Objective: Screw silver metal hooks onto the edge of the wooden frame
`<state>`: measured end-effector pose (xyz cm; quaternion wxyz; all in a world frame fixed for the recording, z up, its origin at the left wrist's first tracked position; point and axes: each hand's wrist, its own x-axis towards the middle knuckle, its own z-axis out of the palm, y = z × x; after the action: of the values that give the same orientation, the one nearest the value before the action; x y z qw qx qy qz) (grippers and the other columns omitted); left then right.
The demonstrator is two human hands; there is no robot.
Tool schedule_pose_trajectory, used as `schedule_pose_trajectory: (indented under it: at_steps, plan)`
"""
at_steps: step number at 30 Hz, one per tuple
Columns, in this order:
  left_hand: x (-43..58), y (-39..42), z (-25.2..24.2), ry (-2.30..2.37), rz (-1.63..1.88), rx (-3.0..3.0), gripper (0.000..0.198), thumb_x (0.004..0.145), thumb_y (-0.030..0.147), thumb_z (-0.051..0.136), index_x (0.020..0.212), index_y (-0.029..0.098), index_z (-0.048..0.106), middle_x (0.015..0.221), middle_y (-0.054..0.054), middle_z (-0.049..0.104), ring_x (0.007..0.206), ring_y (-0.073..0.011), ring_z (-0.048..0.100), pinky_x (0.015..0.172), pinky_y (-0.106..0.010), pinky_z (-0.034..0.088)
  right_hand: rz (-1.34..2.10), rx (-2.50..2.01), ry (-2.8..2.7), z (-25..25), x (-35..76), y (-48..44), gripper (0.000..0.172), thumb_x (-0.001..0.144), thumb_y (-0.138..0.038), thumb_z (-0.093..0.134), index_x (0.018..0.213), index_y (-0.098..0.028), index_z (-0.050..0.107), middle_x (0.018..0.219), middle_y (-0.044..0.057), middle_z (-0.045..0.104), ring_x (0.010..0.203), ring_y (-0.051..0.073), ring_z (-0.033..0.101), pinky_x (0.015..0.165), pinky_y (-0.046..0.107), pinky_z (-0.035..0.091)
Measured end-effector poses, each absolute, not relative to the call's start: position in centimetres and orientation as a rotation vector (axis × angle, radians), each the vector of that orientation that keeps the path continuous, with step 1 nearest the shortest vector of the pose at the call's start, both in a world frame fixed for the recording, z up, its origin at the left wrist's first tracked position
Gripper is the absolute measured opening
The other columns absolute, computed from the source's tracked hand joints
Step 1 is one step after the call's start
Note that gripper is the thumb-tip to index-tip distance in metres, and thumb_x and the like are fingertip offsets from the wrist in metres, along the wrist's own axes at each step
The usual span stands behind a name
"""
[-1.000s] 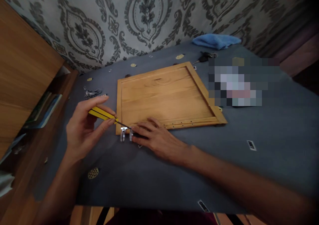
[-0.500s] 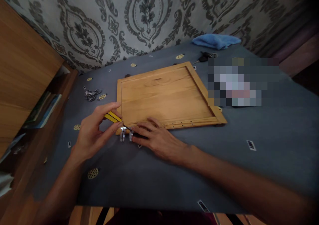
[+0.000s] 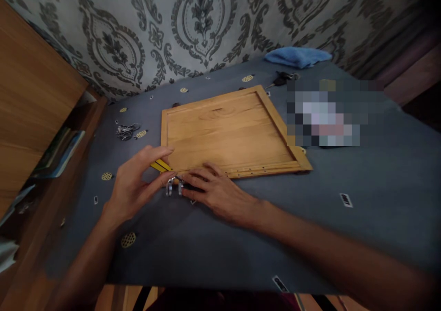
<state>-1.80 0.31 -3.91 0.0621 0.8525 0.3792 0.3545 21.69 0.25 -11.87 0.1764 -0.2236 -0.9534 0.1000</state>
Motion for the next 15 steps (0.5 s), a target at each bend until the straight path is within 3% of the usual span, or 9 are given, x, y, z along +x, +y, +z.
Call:
schedule_pose_trajectory:
  at_steps: [4,8,15]
  plan:
    - [-1.6,0.09,-3.78,1.176,1.082,2.619,0.046,0.091,0.024,0.077,0.133,0.031,0.061,0.117,-0.002,0.075,0.1,-0.0195,0.075,0.097,-0.037,0.059,0.276,-0.609,-2.698,-11.76,21.7,0.27,0.036,0.1,-0.012,0.055,0.134,-0.021,0.063,0.15,0.009,0.058,0.138,0.03,0.048,0.115,0.061,0.037]
    - [-1.65,-0.01,-3.73,1.158,1.062,2.561,0.046,0.092,0.022,0.075,0.134,0.031,0.061,0.111,-0.001,0.074,0.095,-0.0176,0.074,0.087,-0.031,0.061,0.281,-0.609,-2.705,-11.72,21.7,0.19,0.036,0.102,-0.014,0.053,0.135,-0.021,0.062,0.152,0.01,0.056,0.139,0.03,0.047,0.114,0.063,0.037]
    - [-2.11,0.13,-3.68,1.062,1.031,2.524,0.045,0.094,0.019,0.073,0.136,0.031,0.061,0.11,-0.001,0.074,0.095,-0.0158,0.074,0.084,-0.028,0.06,0.27,-0.614,-2.715,-11.89,21.64,0.12,0.034,0.103,-0.016,0.054,0.135,-0.022,0.062,0.151,0.01,0.056,0.139,0.029,0.046,0.115,0.061,0.037]
